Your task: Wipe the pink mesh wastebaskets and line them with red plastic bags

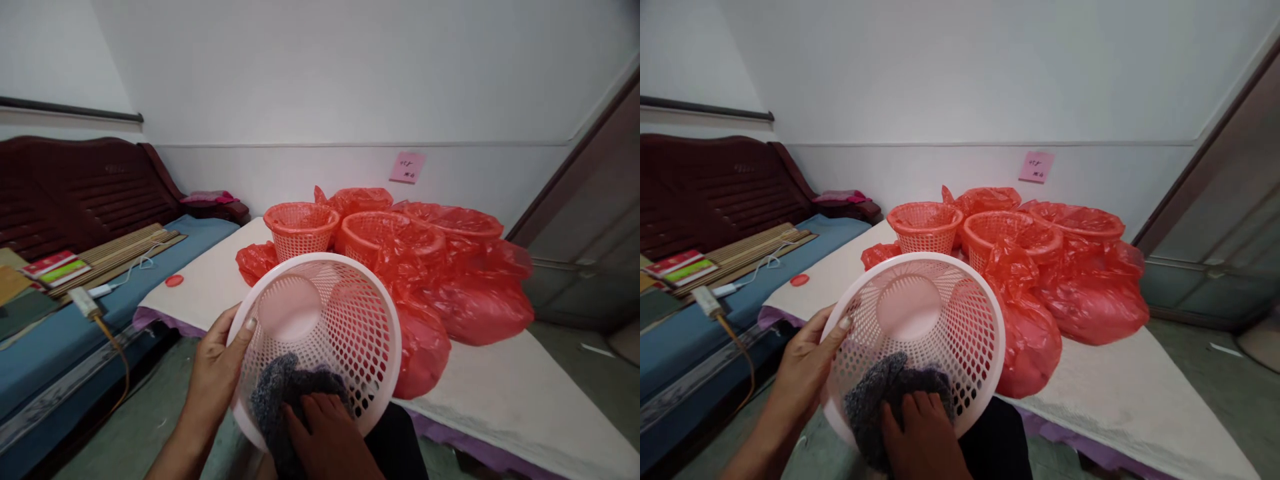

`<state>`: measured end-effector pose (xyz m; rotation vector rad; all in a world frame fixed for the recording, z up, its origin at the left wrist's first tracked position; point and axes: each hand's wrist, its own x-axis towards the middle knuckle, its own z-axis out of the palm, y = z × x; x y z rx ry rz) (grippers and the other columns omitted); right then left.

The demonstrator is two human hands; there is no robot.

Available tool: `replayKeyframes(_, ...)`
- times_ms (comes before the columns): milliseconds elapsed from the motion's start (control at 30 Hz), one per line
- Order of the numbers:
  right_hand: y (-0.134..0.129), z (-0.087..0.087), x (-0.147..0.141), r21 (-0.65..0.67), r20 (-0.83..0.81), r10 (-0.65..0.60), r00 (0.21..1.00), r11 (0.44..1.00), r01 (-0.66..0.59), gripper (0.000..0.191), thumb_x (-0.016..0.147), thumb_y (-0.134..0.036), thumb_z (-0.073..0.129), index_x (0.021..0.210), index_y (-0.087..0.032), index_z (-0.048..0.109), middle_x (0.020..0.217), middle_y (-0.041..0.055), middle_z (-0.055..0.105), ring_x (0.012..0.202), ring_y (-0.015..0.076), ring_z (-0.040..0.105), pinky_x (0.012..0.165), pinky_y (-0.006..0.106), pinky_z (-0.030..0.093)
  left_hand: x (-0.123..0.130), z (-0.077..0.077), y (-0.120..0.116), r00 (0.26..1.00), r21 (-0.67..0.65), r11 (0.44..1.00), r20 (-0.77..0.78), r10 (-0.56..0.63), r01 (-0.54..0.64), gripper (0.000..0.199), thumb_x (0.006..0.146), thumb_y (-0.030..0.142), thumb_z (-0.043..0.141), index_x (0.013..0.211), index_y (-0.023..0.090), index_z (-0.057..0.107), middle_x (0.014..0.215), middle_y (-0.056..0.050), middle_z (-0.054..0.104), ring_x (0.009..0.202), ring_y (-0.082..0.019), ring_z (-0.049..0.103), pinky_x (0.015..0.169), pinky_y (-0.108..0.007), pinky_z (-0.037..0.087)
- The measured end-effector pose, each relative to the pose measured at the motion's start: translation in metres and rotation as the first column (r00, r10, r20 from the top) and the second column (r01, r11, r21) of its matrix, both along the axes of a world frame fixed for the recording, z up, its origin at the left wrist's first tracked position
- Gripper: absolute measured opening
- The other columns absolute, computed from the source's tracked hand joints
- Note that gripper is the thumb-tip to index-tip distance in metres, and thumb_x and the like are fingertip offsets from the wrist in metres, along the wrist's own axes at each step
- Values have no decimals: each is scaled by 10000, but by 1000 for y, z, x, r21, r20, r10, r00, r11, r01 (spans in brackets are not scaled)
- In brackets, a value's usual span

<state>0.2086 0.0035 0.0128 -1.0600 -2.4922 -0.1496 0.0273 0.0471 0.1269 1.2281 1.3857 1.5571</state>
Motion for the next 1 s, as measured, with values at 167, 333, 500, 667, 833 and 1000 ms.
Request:
replayKeyframes(167,4,19,-12,-179,-177,-55,983,984,22,552,726,-220,649,1266,-182,543,1021,132,676,878,300,622,732,437,506,15,-30,-12,997,-88,995,-66,30,-36,577,778,501,660,1278,232,559,1320,-65,621,1250,-270,529,1055,-379,392)
replayKeyframes(333,1,29,-42,-382,-419,-99,903,921,-76,447,755,-261,606,1196,-195,570,1147,126,622,986,276,584,842,441,501,30,-56,-39,986,-237,967,106,126,-98,610,830,590,534,1332,246,514,1389,-54,570,1316,-269,469,1077,-377,391)
replayKeyframes(500,6,8,-51,-337,-306,3,952,935,-112,395,817,-215,586,1210,-258,566,1148,87,636,986,274,601,801,443,529,7,-52,-48,970,-312,920,-15,244,-236,585,810,617,548,1264,251,590,1273,-46,655,1242,-296,539,1070,-431,398)
replayKeyframes(667,23,8,-34,-345,56,13,998,939,7,218,890,-206,518,1057,-183,656,1028,135,678,965,325,619,807,538,515,-11,-59,-54,951,-301,913,53,303,-274,600,812,582,560,1308,245,566,1265,-50,667,1224,-295,563,1060,-439,418)
replayKeyframes(833,51,16,-30,-534,-85,-226,970,832,147,275,800,-4,433,848,-87,690,944,208,679,920,336,634,805,530,491,-3,-65,-59,964,-349,918,110,240,-188,591,779,580,615,1284,273,588,1289,-27,653,1237,-282,553,1074,-410,411)
replayKeyframes(1000,72,14,-67,-603,-381,-328,865,797,36,373,797,-43,408,1093,-146,608,1029,90,677,957,185,628,844,301,498,16,-58,-65,976,-310,937,89,197,-161,586,785,596,593,1272,270,596,1329,-21,622,1271,-281,519,1063,-361,419)
